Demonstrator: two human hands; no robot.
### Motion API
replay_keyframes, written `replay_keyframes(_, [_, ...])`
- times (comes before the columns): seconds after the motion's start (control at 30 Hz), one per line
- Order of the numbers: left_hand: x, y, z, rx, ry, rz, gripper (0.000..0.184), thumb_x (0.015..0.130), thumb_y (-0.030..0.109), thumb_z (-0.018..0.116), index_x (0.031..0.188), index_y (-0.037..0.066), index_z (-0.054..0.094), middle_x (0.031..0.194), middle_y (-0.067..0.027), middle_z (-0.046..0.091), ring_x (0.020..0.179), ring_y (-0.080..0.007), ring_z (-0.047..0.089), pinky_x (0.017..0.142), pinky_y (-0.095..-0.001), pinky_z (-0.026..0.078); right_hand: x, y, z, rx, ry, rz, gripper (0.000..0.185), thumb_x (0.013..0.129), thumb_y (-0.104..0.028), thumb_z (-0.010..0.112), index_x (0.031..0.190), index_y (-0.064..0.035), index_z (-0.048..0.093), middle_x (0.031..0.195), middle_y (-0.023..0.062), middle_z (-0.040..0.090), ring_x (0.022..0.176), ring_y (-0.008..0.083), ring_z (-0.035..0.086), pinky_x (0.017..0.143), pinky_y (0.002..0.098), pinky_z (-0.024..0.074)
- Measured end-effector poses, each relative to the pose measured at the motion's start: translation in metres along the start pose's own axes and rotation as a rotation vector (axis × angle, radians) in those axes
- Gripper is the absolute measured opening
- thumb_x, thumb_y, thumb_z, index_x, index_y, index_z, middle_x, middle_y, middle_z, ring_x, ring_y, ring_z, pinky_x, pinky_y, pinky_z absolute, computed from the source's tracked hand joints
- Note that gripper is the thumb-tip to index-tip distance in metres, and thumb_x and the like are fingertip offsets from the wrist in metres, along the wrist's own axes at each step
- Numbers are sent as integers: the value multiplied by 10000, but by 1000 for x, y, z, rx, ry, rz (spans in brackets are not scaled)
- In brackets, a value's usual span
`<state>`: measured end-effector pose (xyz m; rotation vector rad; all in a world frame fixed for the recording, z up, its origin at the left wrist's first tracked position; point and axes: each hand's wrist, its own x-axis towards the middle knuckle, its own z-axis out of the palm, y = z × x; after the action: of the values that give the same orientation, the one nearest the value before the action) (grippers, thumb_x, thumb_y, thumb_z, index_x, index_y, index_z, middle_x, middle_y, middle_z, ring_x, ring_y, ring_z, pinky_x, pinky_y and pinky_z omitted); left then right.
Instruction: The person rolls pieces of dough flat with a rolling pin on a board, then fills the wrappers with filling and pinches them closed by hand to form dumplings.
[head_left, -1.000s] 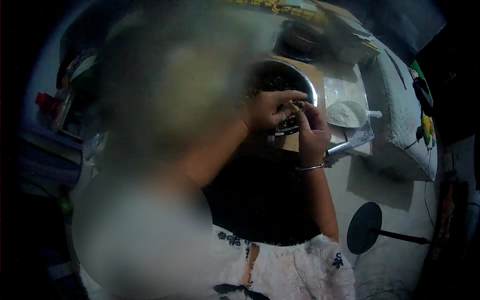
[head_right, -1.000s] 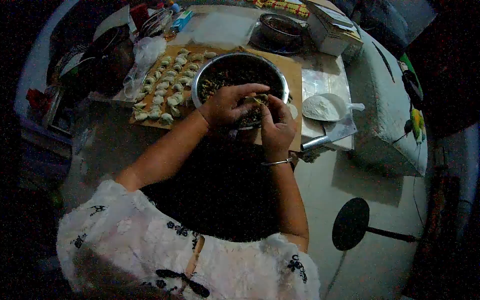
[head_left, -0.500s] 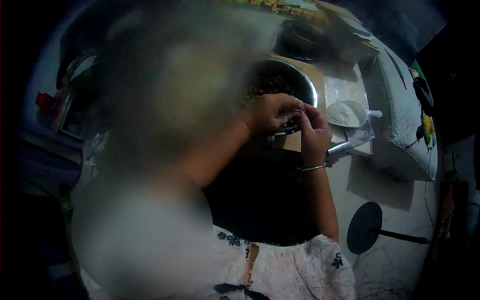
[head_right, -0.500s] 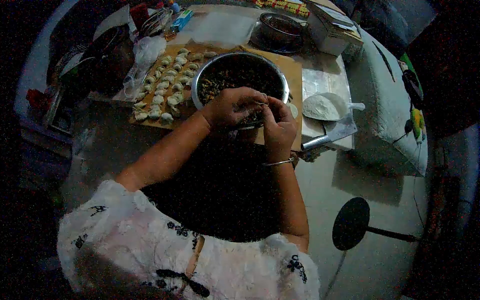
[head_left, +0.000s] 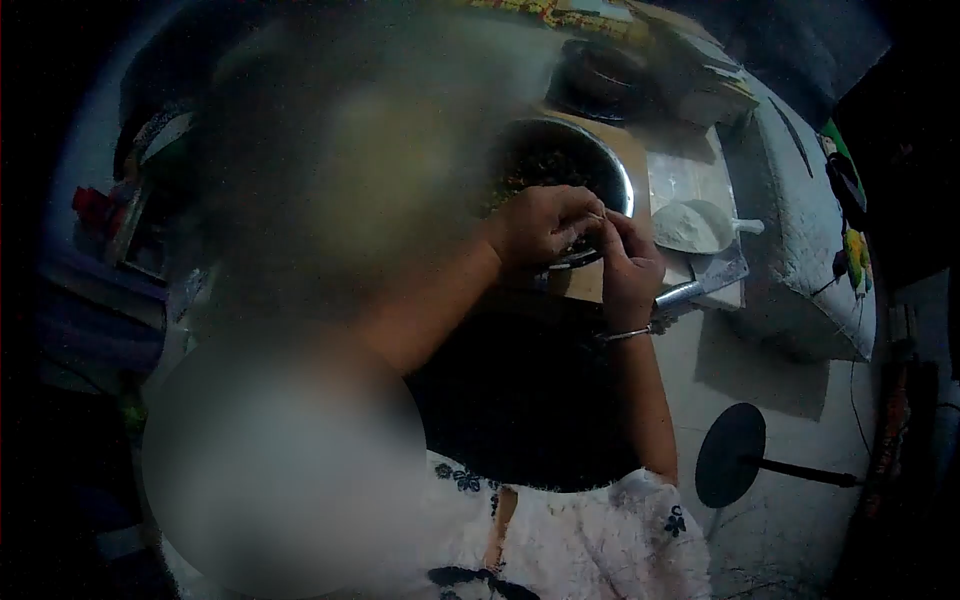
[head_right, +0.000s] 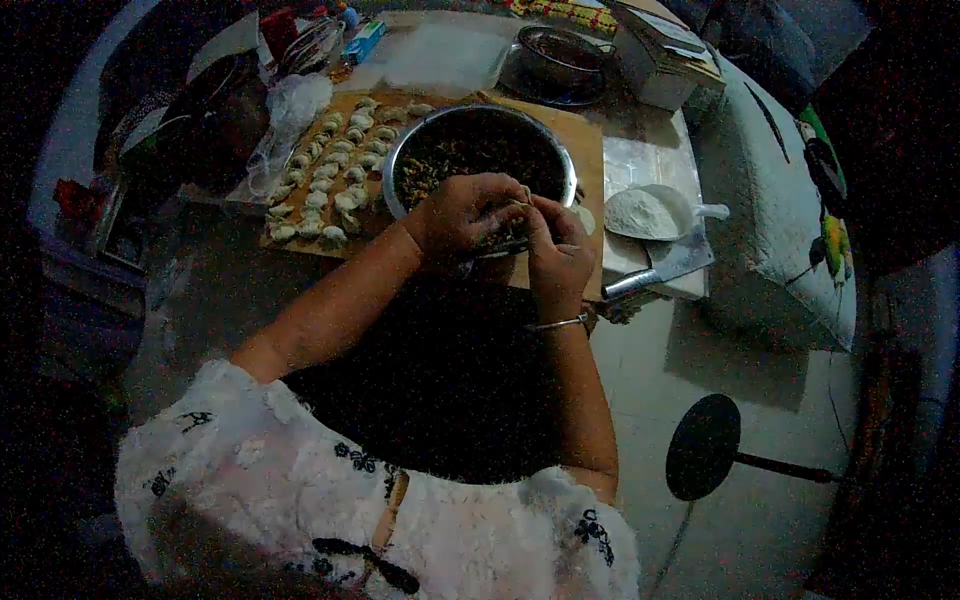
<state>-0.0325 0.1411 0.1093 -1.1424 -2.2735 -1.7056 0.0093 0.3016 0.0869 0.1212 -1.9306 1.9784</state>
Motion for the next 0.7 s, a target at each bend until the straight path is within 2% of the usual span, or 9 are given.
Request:
replay_keyframes(0.07, [0,1,0,91,9,7,137,873,68,608,1001,21,598,957,-119,634,902,-194,626,795,-320,504,0,2,0,-28,21,-20,150,880,-75,632,999,12,659,966,90,676,855,138,638,740,252,510])
replay_keyframes(0.2, [-1,6,3,36,32,-31,119,866,50,607,980,18,602,941,-124,635,870,-196,632,770,-313,509,2,3,0,-129,66,-112,94,878,-72,632,913,11,657,881,75,665,791,125,628,685,242,497])
replay_keyframes(0.33, [0,4,3,84,83,65,113,867,47,598,975,15,608,916,-132,638,848,-214,638,753,-325,510,3,5,-4,-180,53,-158,94,876,-81,634,875,12,645,832,66,648,754,123,616,670,244,491])
replay_keyframes(0.53, [0,3,-1,130,102,130,116,866,55,600,975,16,615,880,-134,647,803,-246,649,713,-336,516,2,5,-3,-129,31,-66,129,874,-88,640,948,15,663,946,91,674,826,140,639,711,247,502])
replay_keyframes(0.7, [0,6,-3,226,76,138,97,863,51,602,954,21,614,878,-132,646,789,-254,646,699,-332,515,0,-5,1,-57,-15,-35,163,872,-94,647,996,9,670,975,100,683,843,141,648,731,250,515])
